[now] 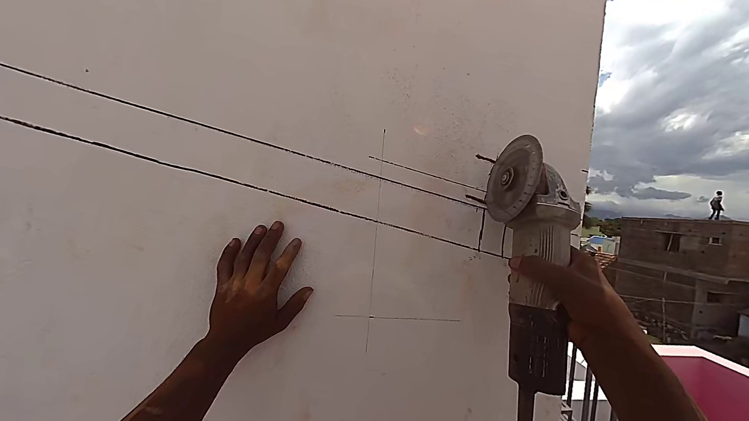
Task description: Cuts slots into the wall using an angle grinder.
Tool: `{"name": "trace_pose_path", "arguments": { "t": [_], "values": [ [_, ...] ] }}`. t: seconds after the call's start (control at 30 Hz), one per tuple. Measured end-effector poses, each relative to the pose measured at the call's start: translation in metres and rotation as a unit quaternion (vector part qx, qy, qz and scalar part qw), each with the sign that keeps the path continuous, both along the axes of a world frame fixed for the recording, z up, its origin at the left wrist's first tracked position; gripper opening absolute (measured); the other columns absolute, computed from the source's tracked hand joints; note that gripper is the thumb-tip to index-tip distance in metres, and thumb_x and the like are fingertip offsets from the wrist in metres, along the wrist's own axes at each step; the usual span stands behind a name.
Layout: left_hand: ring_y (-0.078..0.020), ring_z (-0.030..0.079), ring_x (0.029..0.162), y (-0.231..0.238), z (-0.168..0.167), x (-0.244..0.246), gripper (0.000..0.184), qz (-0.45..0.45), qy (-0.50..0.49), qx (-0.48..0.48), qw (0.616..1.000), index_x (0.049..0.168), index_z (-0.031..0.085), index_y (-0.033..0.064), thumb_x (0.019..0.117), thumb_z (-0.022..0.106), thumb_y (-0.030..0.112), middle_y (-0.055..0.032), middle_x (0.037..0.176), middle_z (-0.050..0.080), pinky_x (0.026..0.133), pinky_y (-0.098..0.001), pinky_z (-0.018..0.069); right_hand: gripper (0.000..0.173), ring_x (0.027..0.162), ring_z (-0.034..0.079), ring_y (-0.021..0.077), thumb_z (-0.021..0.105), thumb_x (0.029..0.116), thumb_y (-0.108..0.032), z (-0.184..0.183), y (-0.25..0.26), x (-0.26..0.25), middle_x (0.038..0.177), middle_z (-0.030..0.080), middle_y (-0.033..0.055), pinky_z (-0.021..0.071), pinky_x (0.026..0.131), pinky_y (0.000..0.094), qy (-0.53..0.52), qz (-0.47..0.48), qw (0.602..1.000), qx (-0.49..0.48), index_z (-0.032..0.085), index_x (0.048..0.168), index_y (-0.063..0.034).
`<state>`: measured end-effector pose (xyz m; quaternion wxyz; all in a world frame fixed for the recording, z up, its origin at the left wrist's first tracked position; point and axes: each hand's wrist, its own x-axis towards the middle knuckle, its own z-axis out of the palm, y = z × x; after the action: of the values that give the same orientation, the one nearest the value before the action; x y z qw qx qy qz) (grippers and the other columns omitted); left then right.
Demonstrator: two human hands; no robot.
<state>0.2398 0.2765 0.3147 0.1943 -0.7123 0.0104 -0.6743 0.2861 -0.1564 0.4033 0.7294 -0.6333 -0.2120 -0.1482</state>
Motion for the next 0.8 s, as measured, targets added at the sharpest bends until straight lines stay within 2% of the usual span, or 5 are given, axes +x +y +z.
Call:
{"name": "trace_pose_path", "arguments": {
  "t": [0.8],
  "values": [
    [-0.034, 0.03, 0.154, 0.0, 0.0005, -0.0008, 0.077, -0.011, -0.002, 0.003, 1.0, 0.152, 0.05, 0.0146, 0.0958, 0.04, 0.065, -0.0147, 0.164, 0.037, 0.123, -0.0577, 0.0185, 0.041, 0.073, 0.07, 0.0228, 0.079, 0.0837, -0.011, -0.0064, 0.0052, -0.0031, 0.09, 0.069, 0.0136, 0.06, 0.063, 0.0379, 0.008, -0.022, 1.0, -0.002, 0.059, 0.118, -0.005]
  ]
}}
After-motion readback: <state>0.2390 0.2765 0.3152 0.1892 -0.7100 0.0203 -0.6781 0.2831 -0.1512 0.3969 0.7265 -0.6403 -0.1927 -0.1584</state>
